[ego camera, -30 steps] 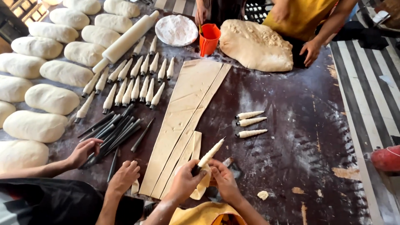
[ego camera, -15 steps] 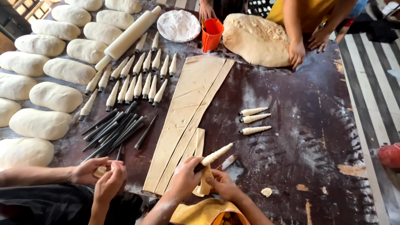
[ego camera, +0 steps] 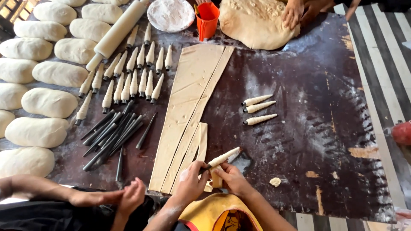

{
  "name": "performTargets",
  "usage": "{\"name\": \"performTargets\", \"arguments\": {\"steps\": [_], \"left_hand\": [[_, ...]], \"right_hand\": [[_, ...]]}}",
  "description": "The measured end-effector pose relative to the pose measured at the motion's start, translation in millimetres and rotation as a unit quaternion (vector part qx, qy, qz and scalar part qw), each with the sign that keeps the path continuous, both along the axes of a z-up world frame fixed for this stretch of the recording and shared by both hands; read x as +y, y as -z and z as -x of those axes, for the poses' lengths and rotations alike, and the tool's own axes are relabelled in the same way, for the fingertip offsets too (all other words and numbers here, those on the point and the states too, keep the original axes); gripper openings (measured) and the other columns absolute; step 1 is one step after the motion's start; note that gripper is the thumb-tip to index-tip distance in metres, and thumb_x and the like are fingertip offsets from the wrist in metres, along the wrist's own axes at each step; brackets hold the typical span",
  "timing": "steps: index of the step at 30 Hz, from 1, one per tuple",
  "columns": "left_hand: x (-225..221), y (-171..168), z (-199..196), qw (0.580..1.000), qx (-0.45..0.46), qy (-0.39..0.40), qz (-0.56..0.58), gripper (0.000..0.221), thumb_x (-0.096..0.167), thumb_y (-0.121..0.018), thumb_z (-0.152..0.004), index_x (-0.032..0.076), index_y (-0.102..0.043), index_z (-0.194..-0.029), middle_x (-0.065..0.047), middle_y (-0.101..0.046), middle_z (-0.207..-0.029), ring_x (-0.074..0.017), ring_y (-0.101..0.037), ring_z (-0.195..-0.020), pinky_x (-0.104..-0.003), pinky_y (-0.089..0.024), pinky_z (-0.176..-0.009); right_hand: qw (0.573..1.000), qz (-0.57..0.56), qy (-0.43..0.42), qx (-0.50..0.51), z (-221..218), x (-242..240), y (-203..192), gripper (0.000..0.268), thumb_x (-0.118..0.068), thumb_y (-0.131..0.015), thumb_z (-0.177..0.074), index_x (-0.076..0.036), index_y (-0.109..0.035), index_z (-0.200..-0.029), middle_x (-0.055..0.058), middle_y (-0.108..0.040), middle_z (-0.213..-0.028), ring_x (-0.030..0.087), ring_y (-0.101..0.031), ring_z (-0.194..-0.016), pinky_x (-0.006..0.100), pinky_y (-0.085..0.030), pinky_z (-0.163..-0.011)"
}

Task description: The recorder and several coworkers are preparing dough by cutting strips and wrapping them around metal cones at a bakery table.

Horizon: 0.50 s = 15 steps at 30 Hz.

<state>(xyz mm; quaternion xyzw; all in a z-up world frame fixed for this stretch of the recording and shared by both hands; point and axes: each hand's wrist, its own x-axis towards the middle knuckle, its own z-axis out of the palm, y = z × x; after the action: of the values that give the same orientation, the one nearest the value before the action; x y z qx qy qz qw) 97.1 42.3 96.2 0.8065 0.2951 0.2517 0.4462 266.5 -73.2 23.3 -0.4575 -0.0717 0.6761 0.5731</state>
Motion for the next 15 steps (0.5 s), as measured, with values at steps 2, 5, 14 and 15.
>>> {"name": "performTargets", "arguments": {"steps": [2, 5, 14, 15], "left_hand": [[-1.6, 4.0, 0.0, 0.999, -0.033, 0.030, -0.020, 0.015, 0.008, -0.069, -0.090, 0.005, -0.061, -0.103, -0.014, -0.069, -0.094, -0.0327, -0.072, -0.082, -0.042, -0.056, -0.068], [-5.2, -15.6, -3.5, 0.995, -0.091, 0.046, 0.024, 0.019, 0.009, -0.071, -0.090, 0.002, -0.061, -0.105, -0.017, -0.065, -0.096, -0.0283, -0.072, -0.081, -0.037, -0.058, -0.066], [0.3, 39.5, -14.7, 0.851, -0.184, -0.100, 0.482, 0.015, 0.007, -0.060, -0.095, 0.003, -0.051, -0.106, -0.009, -0.069, -0.084, -0.0166, -0.069, -0.063, -0.031, -0.059, -0.060], [-1.0, 25.6, -13.2, 0.850, -0.184, -0.099, 0.483, 0.015, 0.007, -0.060, -0.095, 0.003, -0.051, -0.106, -0.009, -0.069, -0.084, -0.0166, -0.069, -0.063, -0.031, -0.059, -0.060]], "right_hand": [[1.000, -0.001, 0.011, -0.003, -0.5, -0.4, 4.7, 0.037, -0.017, -0.063, -0.100, -0.003, -0.059, -0.134, 0.009, -0.071, -0.107, 0.021, -0.072, -0.093, 0.037, -0.061, -0.082], [0.998, -0.016, 0.056, 0.007, 2.2, 1.2, 1.9, 0.038, -0.012, -0.064, -0.098, 0.000, -0.059, -0.134, 0.007, -0.071, -0.110, 0.017, -0.072, -0.096, 0.035, -0.060, -0.085], [0.997, -0.045, 0.056, -0.027, -0.2, 5.3, -12.0, 0.032, -0.007, -0.059, -0.098, 0.005, -0.059, -0.128, 0.013, -0.072, -0.111, 0.020, -0.073, -0.096, 0.036, -0.061, -0.087], [0.997, -0.045, 0.057, -0.028, 0.0, 5.9, -13.6, 0.032, -0.007, -0.059, -0.098, 0.005, -0.059, -0.128, 0.013, -0.072, -0.111, 0.020, -0.073, -0.096, 0.036, -0.061, -0.087]]}}
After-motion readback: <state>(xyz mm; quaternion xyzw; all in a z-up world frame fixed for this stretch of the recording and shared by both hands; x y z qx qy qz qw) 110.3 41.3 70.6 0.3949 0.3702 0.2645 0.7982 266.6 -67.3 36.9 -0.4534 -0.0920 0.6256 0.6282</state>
